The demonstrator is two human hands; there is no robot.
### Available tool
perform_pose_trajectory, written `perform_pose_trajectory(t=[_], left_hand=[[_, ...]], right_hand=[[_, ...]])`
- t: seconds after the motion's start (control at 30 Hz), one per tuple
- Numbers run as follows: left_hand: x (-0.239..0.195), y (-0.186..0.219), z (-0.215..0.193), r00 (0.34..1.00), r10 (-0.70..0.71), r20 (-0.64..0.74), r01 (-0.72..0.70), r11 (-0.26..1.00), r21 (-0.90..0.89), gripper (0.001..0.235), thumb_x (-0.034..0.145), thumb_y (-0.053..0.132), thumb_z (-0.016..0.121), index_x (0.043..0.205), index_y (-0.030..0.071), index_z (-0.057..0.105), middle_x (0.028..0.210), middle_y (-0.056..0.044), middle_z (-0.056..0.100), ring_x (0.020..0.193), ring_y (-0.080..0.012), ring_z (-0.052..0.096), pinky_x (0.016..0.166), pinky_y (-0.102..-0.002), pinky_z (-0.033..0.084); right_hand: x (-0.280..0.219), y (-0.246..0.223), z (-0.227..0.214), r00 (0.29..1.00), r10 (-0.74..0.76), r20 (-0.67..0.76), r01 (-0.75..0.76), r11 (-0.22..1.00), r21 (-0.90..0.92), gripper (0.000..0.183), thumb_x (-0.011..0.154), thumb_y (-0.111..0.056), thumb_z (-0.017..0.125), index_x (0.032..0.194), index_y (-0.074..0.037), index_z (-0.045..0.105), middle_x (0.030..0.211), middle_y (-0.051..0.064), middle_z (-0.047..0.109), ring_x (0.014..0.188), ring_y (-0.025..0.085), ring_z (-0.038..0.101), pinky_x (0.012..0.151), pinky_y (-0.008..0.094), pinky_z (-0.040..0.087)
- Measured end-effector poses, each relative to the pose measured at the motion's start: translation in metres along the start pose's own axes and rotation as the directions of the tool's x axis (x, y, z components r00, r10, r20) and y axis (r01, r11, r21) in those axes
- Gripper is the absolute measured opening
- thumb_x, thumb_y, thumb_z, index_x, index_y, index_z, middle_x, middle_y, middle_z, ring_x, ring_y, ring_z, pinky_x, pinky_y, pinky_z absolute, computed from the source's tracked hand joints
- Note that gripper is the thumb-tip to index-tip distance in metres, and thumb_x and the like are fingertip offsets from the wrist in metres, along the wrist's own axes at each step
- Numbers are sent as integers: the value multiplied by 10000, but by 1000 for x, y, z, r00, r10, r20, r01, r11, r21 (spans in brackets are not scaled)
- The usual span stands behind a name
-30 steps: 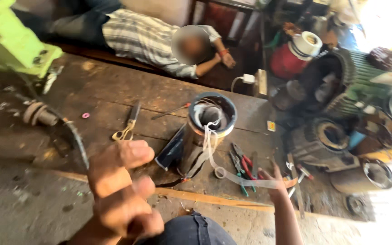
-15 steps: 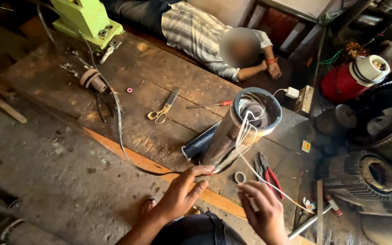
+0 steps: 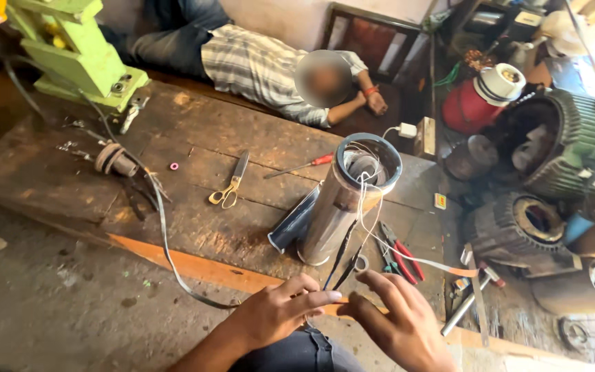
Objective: The person strips insulation from wires, twists them together, and wraps the connections with electrical tape. They then slide a black plastic sleeve over the taped section to protect the wiring.
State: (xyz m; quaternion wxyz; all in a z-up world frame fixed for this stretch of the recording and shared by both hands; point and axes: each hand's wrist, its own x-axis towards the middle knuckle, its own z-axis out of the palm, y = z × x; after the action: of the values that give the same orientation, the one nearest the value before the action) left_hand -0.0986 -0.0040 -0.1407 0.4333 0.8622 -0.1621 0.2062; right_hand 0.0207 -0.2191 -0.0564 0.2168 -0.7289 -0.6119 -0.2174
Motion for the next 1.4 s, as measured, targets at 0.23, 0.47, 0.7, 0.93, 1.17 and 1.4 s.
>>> perform_pose_trajectory(t=[0.23,0.47,0.7,0.93,1.17,1.4], left_hand=[[0,-11,-17,994,36,101,5,924,-381,170,996,101,692,1153,162,706,1107,-113,614,940,-267,692,777,-366,577],[13,-9,-23,973,-151,173,206,907,-367,231,1044,245,580,1069,88,748,831,-130,561,805,-270,627,764,-367,496],[20,10,-30,987,-161,-9,149,930,-335,165,1007,200,645,1106,77,693,853,-99,599,737,-242,663,682,-359,529],[32,4,-38,996,-36,-83,10,956,-293,134,1018,200,668,1016,66,664,930,-95,637,851,-248,684,743,-356,540],[36,9,-44,998,-54,15,56,944,-324,164,982,230,695,1019,71,713,888,-85,629,811,-222,678,737,-354,536],[35,7,-44,993,-46,111,84,925,-371,163,948,200,697,1025,65,745,851,-80,668,802,-214,670,726,-339,528]], right_hand=[[17,-18,-38,937,-38,-349,-143,867,-477,233,944,-298,705,1083,-123,639,1172,155,623,1021,412,629,873,532,494],[-7,-39,40,501,854,-141,-620,468,630,187,1074,-188,520,1144,-27,582,918,21,636,806,81,611,733,210,500],[-57,-86,111,331,927,178,-494,9,869,180,1087,-154,528,1040,0,608,779,31,576,661,94,495,598,240,408],[-46,-106,106,292,915,280,-369,-163,915,158,1046,-122,550,1119,-11,635,783,3,552,676,72,468,600,219,378],[-41,-119,100,265,941,211,-537,-38,843,207,1020,-122,570,1180,-19,653,812,1,584,722,56,505,634,207,409],[-44,-115,100,300,940,164,-503,10,864,163,1031,-95,572,1141,6,635,838,31,624,711,73,525,631,226,436]])
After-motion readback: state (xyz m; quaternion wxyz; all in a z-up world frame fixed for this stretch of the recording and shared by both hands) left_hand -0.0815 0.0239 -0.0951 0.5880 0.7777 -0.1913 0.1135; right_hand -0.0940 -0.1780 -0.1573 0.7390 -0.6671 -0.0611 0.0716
